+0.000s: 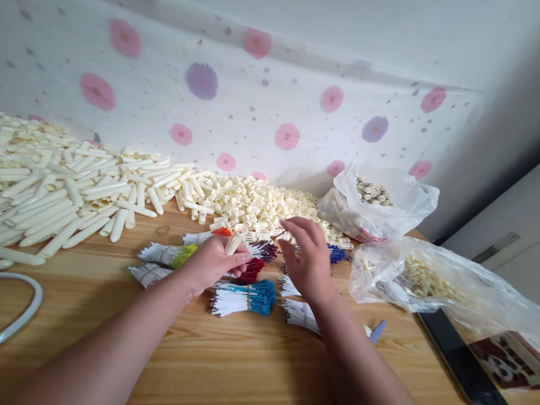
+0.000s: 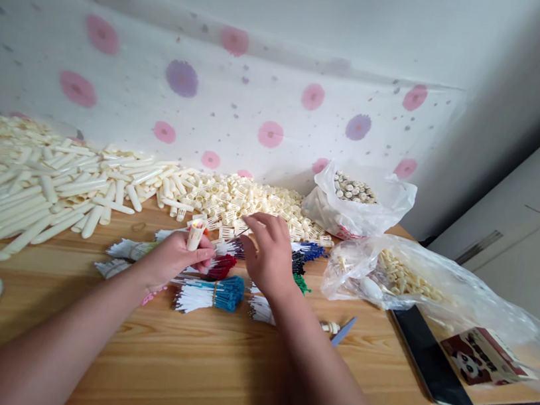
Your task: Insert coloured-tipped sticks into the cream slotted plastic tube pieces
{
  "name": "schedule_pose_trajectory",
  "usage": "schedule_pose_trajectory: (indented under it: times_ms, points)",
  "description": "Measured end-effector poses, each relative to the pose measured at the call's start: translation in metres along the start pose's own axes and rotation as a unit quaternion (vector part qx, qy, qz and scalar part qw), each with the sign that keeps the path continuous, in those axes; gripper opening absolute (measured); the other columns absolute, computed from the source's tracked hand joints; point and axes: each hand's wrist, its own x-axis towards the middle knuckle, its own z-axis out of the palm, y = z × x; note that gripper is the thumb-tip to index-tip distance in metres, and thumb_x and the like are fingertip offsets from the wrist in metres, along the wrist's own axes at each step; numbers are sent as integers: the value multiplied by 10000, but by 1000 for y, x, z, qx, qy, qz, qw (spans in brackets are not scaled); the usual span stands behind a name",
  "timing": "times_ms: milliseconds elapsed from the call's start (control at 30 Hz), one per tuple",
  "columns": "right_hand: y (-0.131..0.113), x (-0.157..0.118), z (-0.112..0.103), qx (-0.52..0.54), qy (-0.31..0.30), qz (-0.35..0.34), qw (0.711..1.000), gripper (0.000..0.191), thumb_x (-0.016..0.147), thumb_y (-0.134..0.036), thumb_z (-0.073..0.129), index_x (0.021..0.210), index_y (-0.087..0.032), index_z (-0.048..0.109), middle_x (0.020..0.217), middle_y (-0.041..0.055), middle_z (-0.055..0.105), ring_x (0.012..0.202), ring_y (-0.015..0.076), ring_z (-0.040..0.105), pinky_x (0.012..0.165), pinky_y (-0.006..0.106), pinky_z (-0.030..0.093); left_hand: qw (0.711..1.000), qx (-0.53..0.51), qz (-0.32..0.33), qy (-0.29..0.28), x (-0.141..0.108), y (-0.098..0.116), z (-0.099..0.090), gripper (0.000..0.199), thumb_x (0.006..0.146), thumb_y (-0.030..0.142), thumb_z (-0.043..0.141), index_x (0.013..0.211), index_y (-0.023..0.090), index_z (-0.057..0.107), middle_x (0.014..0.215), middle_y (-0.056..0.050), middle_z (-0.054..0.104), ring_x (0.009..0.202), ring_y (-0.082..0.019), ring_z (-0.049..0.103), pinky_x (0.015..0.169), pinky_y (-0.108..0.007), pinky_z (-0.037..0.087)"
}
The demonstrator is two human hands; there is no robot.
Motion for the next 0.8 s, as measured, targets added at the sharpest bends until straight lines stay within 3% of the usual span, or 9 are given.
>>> schedule_pose_trajectory:
  times_ms: [67,167,400,600,800]
  points:
    - [7,-4,1,95,36,58,993,327,902,-213,472,1223,-225,535,1167,112,583,1093,211,540,934,397,440,1000,-3,5,7,-1,1,1,217,708,360,667,672,155,603,589,-16,623,542,-139,585,566,-289,494]
    - [9,-9,6,172,1,68,983,310,900,-204,464,1188,-239,573,1185,97,595,1110,197,554,937,378,458,1000,-6,13,0,-3,3,4,239,713,394,651,685,158,616,620,-36,642,587,-164,613,602,-317,514]
    - [-2,-19,16,281,-66,114,951,376,881,-170,467,1238,-264,538,995,28,697,916,147,640,856,347,506,999,-39,24,6,-5,6,11,201,696,374,666,647,185,619,589,-18,623,576,-165,586,597,-319,503]
    - [-5,-20,25,414,-51,260,871,219,796,-255,606,1002,-212,667,878,41,715,810,157,670,762,327,541,998,-43,31,13,-6,7,15,194,702,348,658,616,185,599,542,-1,568,533,-140,533,556,-292,464]
    - [-13,-18,29,429,-49,297,852,156,737,-291,674,864,-201,691,794,22,709,708,148,649,676,298,530,997,-12,68,20,-6,5,14,205,732,339,634,614,180,580,545,13,544,528,-126,506,545,-269,447]
